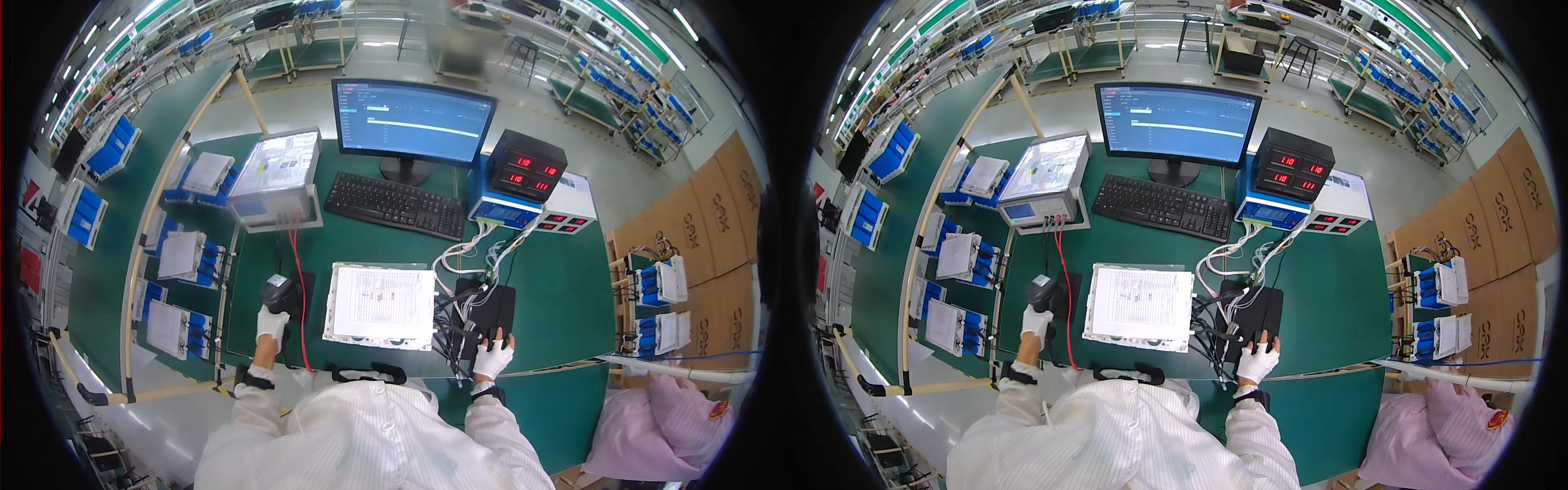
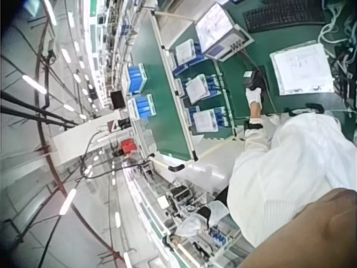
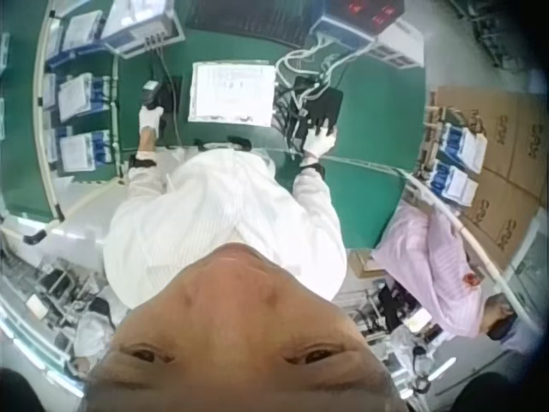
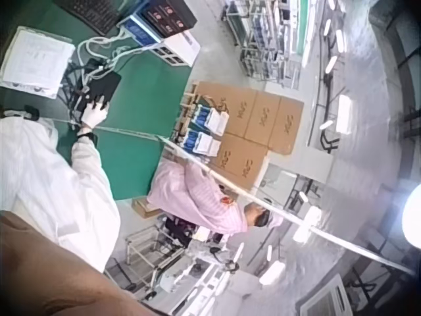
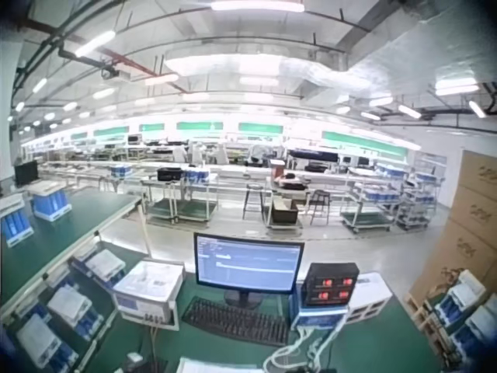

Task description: Connecting wires and testing electronic battery-like modules at a workbench using a computer and testing equipment.

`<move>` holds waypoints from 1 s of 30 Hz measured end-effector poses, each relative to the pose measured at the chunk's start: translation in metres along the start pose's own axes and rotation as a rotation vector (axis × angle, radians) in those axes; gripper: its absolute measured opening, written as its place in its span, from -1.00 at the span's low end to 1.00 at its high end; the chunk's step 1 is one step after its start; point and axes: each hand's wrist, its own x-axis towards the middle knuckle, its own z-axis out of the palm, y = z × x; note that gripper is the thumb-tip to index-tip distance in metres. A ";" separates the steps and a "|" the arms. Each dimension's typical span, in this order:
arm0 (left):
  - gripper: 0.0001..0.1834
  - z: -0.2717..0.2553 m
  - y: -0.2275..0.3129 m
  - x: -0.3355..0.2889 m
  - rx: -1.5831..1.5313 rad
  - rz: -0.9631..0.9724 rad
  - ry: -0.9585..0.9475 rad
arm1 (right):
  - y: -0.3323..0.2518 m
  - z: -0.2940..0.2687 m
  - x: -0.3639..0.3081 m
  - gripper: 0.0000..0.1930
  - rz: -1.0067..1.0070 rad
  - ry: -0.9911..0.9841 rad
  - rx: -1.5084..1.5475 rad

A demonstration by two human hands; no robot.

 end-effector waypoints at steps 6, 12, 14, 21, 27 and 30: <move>-0.59 -0.044 0.014 0.012 0.033 -0.226 -0.447 | 0.005 0.006 -0.003 -0.47 -0.008 0.058 0.014; -0.67 -0.038 0.016 0.021 0.282 -0.241 -0.554 | 0.003 0.004 -0.004 -0.49 -0.005 0.058 0.020; -0.66 -0.034 0.016 0.022 0.346 -0.241 -0.554 | 0.003 0.003 -0.004 -0.50 -0.001 0.061 0.011; -0.46 -0.003 -0.008 0.018 0.050 -0.104 -0.232 | 0.001 0.001 -0.003 -0.56 0.009 0.066 0.015; -0.36 0.026 -0.007 0.011 0.344 -0.068 0.074 | 0.000 0.000 -0.003 -0.57 0.007 0.090 0.041; -0.33 0.035 0.010 0.004 0.494 -0.122 0.121 | 0.001 0.000 -0.003 -0.57 -0.023 0.114 0.045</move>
